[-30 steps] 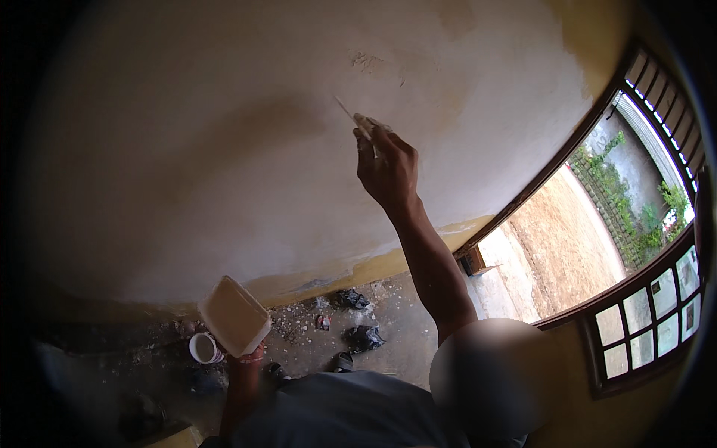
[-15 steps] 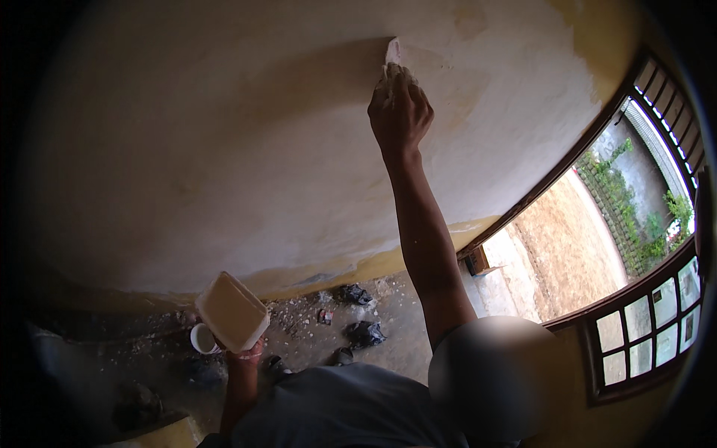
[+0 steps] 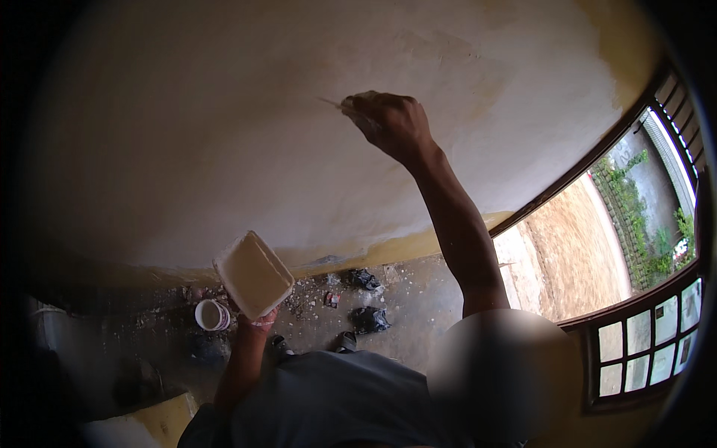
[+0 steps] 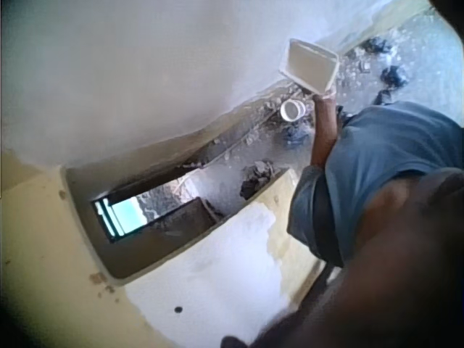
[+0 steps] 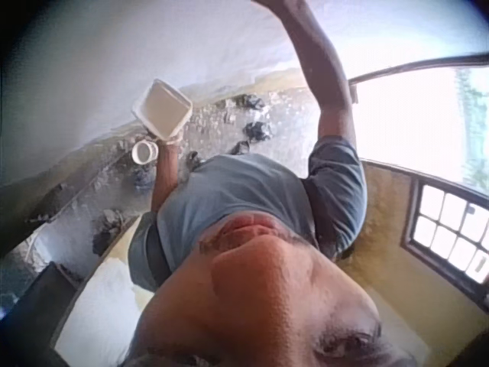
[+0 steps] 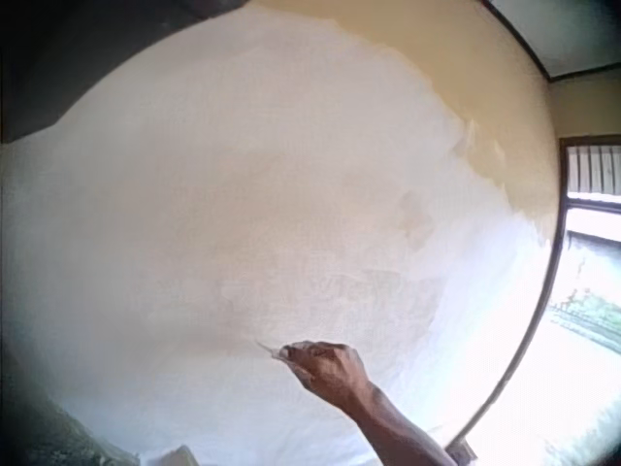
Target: The person applies a white substance to a wall surface using a spatula and wipes the area with a cloth.
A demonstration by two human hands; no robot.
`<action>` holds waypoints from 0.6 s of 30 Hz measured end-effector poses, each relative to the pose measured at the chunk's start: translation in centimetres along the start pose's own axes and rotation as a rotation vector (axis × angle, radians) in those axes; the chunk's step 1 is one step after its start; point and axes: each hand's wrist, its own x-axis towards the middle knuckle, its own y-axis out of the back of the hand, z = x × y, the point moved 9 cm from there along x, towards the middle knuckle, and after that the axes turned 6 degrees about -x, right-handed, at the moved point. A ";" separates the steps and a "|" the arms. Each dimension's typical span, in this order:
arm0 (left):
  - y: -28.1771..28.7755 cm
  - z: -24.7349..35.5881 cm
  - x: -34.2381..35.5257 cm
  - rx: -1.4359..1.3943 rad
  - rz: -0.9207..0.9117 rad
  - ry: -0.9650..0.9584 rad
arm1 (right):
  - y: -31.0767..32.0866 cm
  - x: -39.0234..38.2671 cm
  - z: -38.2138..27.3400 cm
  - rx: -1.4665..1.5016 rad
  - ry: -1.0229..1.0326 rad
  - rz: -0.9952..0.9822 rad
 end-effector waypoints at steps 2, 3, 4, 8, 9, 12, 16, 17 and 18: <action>-1.5 -1.5 1.9 -0.052 -0.064 0.033 | -2.2 -3.4 -2.3 0.194 -0.251 -0.118; -1.6 -2.1 2.7 -0.066 -0.159 0.066 | -3.3 -5.1 -2.0 0.438 -0.555 -0.135; -1.3 -3.0 3.4 -0.066 -0.165 0.091 | -5.0 -7.8 -1.9 0.669 -0.871 -0.166; -1.8 -6.1 4.7 -0.105 -0.247 0.223 | -8.9 -11.4 -7.9 0.613 -0.823 -0.495; -2.8 -6.8 5.2 0.006 -0.243 0.196 | -9.9 -12.3 -9.1 0.589 -0.832 -0.576; -7.0 -7.8 6.1 0.509 -0.123 0.008 | -11.8 -14.2 -11.2 0.527 -0.836 -0.689; -8.2 -7.2 6.8 1.213 -0.102 -0.252 | -12.3 -14.6 -12.4 0.489 -0.841 -0.751; -8.5 -7.3 6.8 1.357 -0.129 -0.284 | -12.4 -14.8 -12.5 0.499 -0.844 -0.761; -8.8 -7.5 6.8 1.501 -0.157 -0.314 | -12.5 -15.0 -12.4 0.495 -0.847 -0.756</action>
